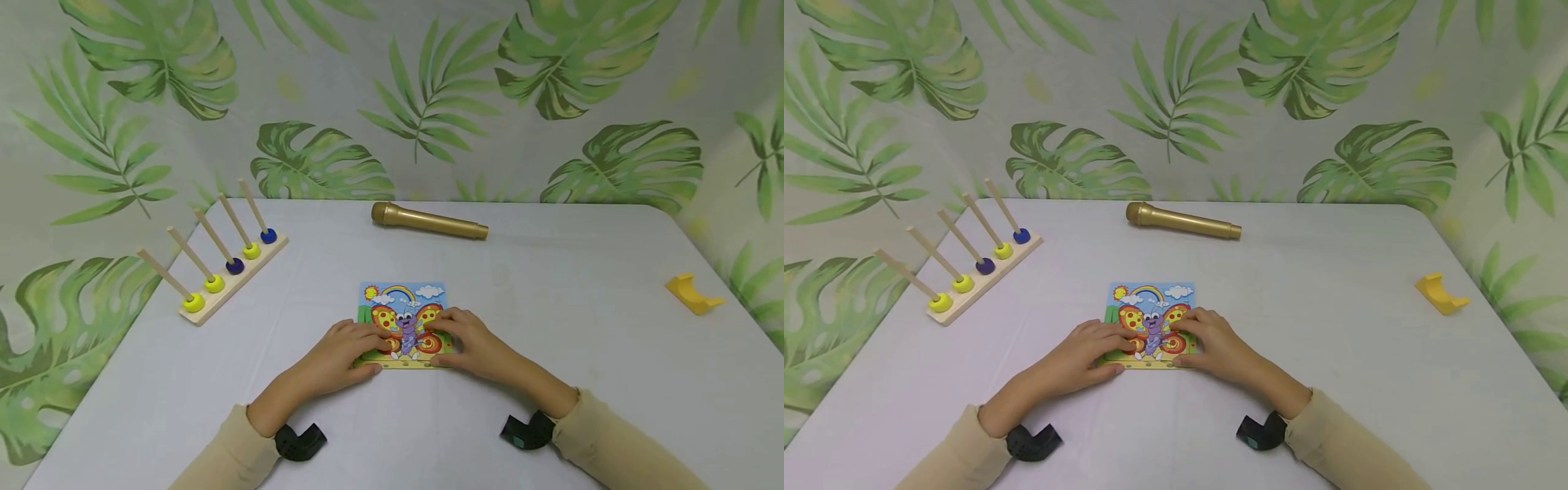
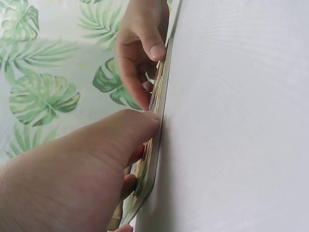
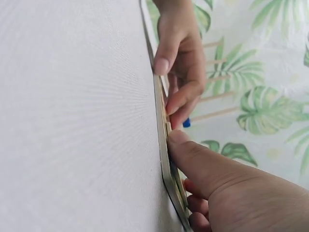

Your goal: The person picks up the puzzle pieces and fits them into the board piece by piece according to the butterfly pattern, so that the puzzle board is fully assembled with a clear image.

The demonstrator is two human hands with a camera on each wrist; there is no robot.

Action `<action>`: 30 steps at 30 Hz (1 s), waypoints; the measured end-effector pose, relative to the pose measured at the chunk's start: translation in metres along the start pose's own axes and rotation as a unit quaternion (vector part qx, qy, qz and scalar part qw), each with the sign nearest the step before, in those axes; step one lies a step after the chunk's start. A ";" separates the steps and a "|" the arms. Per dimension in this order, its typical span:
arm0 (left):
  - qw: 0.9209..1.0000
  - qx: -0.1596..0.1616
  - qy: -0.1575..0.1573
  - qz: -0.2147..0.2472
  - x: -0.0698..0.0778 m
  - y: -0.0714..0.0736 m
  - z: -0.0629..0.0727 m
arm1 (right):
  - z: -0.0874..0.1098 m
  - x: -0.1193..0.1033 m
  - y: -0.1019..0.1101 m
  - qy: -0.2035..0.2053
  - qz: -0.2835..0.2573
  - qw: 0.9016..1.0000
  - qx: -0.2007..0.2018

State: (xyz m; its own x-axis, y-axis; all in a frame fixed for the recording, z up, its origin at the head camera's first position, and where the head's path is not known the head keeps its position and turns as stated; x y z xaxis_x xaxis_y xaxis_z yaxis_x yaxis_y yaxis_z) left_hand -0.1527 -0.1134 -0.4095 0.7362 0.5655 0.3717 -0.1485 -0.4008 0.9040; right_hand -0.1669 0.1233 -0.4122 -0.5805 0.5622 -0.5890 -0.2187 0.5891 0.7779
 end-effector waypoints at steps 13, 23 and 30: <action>0.999 -0.009 0.021 0.028 -0.004 -0.004 0.000 | -0.001 0.001 -0.001 -0.032 -0.029 0.999 -0.008; 0.999 -0.004 0.015 0.041 -0.004 -0.004 0.001 | -0.003 -0.002 -0.002 -0.055 -0.037 0.998 0.011; 0.998 0.003 0.025 0.051 -0.005 -0.003 0.002 | -0.002 -0.002 -0.003 -0.060 -0.007 0.998 0.015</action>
State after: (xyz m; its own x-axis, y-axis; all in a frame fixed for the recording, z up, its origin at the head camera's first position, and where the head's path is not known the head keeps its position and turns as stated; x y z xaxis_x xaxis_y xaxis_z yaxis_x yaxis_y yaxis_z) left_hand -0.1549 -0.1163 -0.4146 0.6840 0.5557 0.4726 -0.2175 -0.4630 0.8593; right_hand -0.1664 0.1194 -0.4123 -0.4788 0.6185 -0.6231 -0.2020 0.6130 0.7638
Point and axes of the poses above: each hand's wrist, its own z-axis away from the middle knuckle, its own y-axis out of the back of the hand, x = y × z, the point moved 3 cm from there along -z, towards the middle knuckle, and after that the axes turned 2 degrees about x, right-handed, at the moved point
